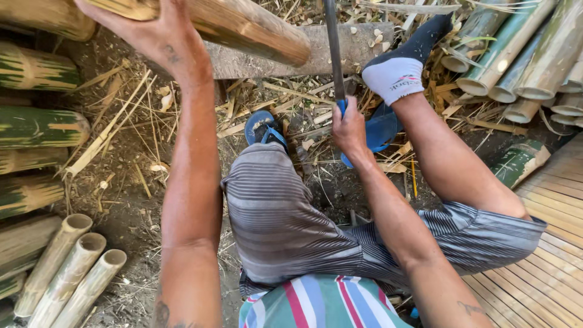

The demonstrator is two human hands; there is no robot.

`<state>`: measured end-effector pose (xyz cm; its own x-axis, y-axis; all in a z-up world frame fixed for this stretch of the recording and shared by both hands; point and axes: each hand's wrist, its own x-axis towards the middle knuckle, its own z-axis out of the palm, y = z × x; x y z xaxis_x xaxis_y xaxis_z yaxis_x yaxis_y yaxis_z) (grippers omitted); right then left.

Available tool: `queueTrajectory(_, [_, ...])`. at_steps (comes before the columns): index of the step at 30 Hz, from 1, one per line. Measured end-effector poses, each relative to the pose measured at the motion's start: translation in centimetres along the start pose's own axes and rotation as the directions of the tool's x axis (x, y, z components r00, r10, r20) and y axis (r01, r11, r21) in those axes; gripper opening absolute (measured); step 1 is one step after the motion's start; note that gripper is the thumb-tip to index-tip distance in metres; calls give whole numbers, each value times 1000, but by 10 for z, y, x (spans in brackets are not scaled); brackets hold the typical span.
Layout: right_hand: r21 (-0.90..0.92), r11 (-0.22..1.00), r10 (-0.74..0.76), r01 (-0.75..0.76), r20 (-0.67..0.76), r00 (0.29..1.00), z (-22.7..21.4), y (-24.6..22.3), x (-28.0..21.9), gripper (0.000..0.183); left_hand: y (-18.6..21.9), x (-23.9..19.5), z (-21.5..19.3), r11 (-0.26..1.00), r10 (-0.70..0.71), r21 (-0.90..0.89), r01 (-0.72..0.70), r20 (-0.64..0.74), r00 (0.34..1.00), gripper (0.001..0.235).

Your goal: The person sits on the ground and uses a hand saw to cut a thick bamboo pole that is resting on a wooden block. They hold the bamboo with their left hand and saw with their right hand, eventually cutting through the pole and separating a segment.

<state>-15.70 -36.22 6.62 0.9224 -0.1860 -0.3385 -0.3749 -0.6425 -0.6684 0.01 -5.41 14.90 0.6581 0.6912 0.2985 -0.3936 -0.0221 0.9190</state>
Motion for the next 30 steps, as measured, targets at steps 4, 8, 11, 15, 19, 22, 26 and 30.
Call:
queueTrajectory(4, [-18, 922, -384, 388, -181, 905, -18, -21, 9, 31, -17, -6, -8, 987, 124, 112, -117, -59, 990, 115])
queueTrajectory(8, [6, 916, -391, 401, -206, 897, -2, -21, 24, 30, -38, -11, -10, 966, 217, 164, -201, -85, 972, 116])
queueTrajectory(11, [-92, 961, -266, 261, -57, 962, 18, -16, 38, 30, -45, -6, -9, 957, 241, 186, -221, -96, 966, 117])
queueTrajectory(15, [-82, 981, -172, 173, 14, 985, 17, -19, 43, 29, -47, 0, -12, 942, 280, 214, -257, -84, 956, 118])
queueTrajectory(19, [-22, 889, -454, 457, -158, 877, -8, -42, 20, 30, -48, -3, -14, 938, 287, 224, -263, -80, 955, 118])
queueTrajectory(22, [29, 797, -575, 603, -269, 773, -17, -53, 11, 29, -48, -4, -15, 938, 284, 229, -259, -82, 955, 119])
queueTrajectory(26, [43, 868, -479, 495, -192, 856, 6, -35, 28, 27, -51, -5, -14, 937, 286, 232, -261, -81, 955, 119])
queueTrajectory(30, [-41, 981, -186, 189, 63, 981, 22, -21, 52, 24, -49, -5, -7, 936, 290, 227, -268, -70, 954, 120])
